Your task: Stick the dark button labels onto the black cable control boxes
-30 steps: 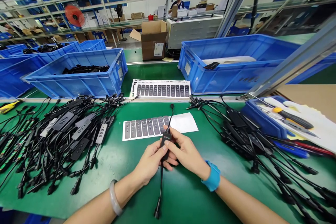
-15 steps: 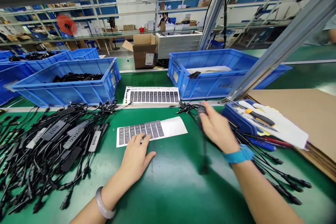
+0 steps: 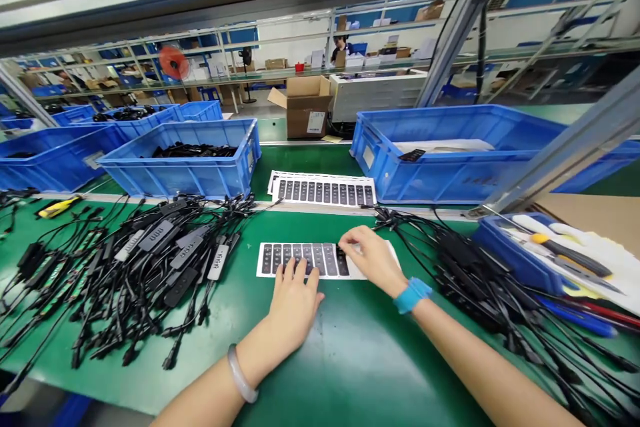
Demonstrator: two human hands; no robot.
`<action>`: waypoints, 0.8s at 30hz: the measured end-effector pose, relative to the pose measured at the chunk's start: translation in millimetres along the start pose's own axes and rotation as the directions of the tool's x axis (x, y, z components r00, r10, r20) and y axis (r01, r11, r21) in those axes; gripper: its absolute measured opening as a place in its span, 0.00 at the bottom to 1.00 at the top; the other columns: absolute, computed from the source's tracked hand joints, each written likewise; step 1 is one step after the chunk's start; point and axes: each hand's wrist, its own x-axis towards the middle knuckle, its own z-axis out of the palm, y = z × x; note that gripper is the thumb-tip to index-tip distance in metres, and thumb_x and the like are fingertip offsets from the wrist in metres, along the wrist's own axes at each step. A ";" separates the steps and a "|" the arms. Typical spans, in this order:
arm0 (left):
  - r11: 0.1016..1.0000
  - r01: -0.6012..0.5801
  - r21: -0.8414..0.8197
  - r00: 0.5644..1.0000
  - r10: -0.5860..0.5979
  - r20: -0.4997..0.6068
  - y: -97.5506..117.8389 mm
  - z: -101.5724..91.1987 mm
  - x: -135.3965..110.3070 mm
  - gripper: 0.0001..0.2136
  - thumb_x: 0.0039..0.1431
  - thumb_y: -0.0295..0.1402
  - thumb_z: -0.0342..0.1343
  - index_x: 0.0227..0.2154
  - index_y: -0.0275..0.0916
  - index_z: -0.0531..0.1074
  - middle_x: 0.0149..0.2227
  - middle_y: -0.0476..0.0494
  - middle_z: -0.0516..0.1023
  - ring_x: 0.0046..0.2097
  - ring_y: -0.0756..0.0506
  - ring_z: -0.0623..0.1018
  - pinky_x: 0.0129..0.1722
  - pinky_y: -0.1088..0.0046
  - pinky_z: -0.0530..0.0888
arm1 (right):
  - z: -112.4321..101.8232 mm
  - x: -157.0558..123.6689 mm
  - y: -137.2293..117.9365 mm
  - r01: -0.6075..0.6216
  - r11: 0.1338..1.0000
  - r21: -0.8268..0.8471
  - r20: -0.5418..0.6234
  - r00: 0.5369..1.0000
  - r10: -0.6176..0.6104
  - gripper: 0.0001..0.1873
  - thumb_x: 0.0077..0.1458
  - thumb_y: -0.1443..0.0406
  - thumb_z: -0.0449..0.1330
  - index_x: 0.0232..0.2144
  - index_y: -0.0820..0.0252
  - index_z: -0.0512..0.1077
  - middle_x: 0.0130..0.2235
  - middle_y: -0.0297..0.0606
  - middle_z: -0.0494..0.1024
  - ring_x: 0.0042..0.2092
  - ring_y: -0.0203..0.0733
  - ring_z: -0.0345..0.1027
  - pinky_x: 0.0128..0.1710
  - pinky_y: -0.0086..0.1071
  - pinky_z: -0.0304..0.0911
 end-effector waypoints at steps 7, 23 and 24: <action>0.966 0.193 0.170 0.981 -0.183 -0.071 -35.6 -36.6 1.0 0.18 0.64 0.28 0.49 0.56 0.38 0.64 0.52 0.35 0.70 0.49 0.38 0.73 0.44 0.63 0.73 | -28.9 -20.5 -8.2 -0.165 0.868 0.469 -0.340 0.873 0.349 0.15 0.56 0.53 0.61 0.36 0.59 0.72 0.33 0.36 0.72 0.32 0.38 0.66 0.34 0.31 0.62; 0.775 0.229 -0.589 0.826 -0.475 -0.303 -89.6 -67.9 1.6 0.17 0.59 0.37 0.55 0.49 0.36 0.63 0.35 0.46 0.74 0.32 0.47 0.73 0.32 0.74 0.65 | -10.9 -41.9 -19.0 -0.237 0.710 0.663 -0.106 0.909 0.403 0.18 0.57 0.51 0.61 0.38 0.58 0.66 0.33 0.34 0.68 0.32 0.35 0.66 0.32 0.28 0.65; 0.609 0.097 -0.787 0.832 -0.484 -0.272 -79.6 -66.9 10.2 0.17 0.58 0.38 0.56 0.47 0.37 0.64 0.35 0.46 0.73 0.31 0.49 0.71 0.30 0.75 0.64 | -11.3 -42.4 -20.3 -0.237 0.701 0.673 -0.103 0.908 0.405 0.18 0.57 0.51 0.61 0.38 0.58 0.65 0.34 0.34 0.68 0.33 0.36 0.66 0.31 0.28 0.65</action>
